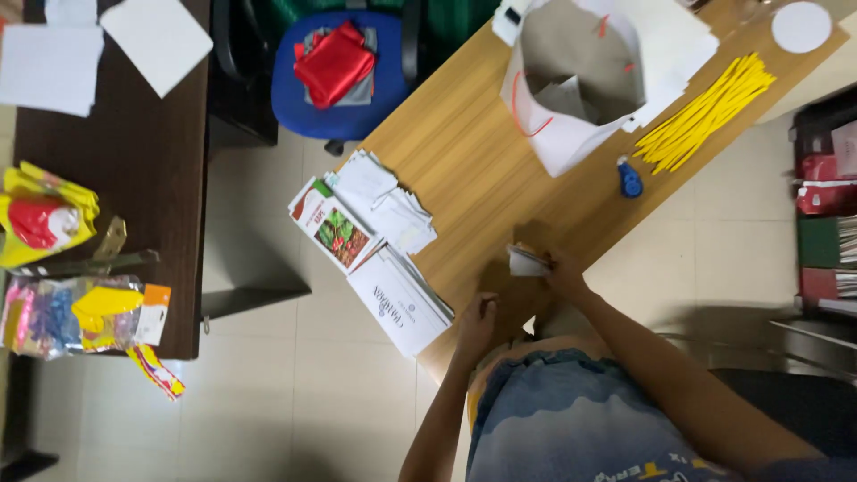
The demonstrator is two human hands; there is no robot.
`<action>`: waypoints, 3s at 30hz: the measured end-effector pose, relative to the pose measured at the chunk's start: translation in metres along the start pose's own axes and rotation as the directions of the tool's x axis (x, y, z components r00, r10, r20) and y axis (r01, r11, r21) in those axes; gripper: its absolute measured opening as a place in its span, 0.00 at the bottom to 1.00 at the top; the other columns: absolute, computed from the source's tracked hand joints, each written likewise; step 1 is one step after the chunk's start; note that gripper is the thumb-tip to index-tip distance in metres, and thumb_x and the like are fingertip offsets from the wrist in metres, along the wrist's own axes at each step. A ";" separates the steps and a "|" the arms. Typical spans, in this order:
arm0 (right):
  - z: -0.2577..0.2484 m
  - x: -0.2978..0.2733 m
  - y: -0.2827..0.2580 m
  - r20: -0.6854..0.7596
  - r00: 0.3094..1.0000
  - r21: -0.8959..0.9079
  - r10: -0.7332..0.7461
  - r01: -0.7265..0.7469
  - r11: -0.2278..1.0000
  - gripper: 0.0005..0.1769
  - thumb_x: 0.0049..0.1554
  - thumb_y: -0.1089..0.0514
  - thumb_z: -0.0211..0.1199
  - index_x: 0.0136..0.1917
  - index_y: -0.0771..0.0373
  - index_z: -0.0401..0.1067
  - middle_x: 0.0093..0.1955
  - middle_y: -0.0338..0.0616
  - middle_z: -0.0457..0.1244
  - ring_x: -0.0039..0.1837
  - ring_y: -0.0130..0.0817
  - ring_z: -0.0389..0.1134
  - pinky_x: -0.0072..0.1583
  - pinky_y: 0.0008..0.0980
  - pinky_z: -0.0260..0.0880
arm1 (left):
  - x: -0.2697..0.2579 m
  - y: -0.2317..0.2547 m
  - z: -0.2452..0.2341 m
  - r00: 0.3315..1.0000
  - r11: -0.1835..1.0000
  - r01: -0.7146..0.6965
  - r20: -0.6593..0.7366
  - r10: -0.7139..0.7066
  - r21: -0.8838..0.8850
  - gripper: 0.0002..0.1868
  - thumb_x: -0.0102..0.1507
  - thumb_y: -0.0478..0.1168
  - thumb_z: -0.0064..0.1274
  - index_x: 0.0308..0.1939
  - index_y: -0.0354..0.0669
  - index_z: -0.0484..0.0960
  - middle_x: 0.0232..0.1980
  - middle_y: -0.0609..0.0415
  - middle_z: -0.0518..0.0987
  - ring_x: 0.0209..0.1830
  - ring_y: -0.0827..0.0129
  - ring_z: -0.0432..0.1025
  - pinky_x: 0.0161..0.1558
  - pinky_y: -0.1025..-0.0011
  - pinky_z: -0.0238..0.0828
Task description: Organize balloons into different packets and place them into a bag.
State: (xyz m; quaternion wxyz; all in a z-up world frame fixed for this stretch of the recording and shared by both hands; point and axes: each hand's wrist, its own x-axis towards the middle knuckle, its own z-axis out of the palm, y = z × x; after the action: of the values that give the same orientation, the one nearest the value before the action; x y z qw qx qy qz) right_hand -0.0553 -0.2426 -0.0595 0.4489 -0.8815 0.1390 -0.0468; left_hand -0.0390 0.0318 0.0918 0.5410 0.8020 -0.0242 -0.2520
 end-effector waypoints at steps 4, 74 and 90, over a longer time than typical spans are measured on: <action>-0.019 0.005 -0.023 0.250 0.952 0.039 0.175 -0.190 0.981 0.24 0.56 0.55 0.67 0.65 0.61 0.71 0.49 0.52 0.70 0.51 0.42 0.71 0.52 0.39 0.70 | 0.049 0.041 -0.001 0.985 0.988 -0.156 -0.080 0.153 -0.023 0.10 0.71 0.41 0.48 0.51 0.42 0.79 0.46 0.47 0.83 0.46 0.61 0.78 0.50 0.65 0.74; -0.237 0.301 -0.159 0.369 0.925 -0.411 -0.094 0.253 0.876 0.20 0.55 0.62 0.56 0.60 0.70 0.69 0.51 0.61 0.69 0.53 0.59 0.72 0.52 0.53 0.72 | 0.157 0.283 0.201 0.895 0.896 -0.242 -0.443 0.058 -0.372 0.46 0.56 0.30 0.32 0.81 0.43 0.46 0.71 0.44 0.63 0.39 0.71 0.62 0.40 0.72 0.65; -0.207 0.336 -0.081 0.774 0.629 -0.322 -0.066 0.481 0.815 0.18 0.55 0.63 0.54 0.56 0.69 0.77 0.54 0.67 0.69 0.59 0.56 0.72 0.61 0.49 0.72 | 0.163 0.267 0.221 0.859 0.885 -0.319 -0.498 0.118 -0.341 0.44 0.62 0.34 0.34 0.84 0.44 0.46 0.67 0.44 0.64 0.42 0.72 0.61 0.42 0.73 0.66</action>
State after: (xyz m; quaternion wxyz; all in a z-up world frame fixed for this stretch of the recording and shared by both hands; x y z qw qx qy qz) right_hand 0.2394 -0.4548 0.1143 0.2077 -0.9193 -0.1869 0.2773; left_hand 0.0709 -0.3183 0.2018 0.7127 0.6982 0.0665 0.0122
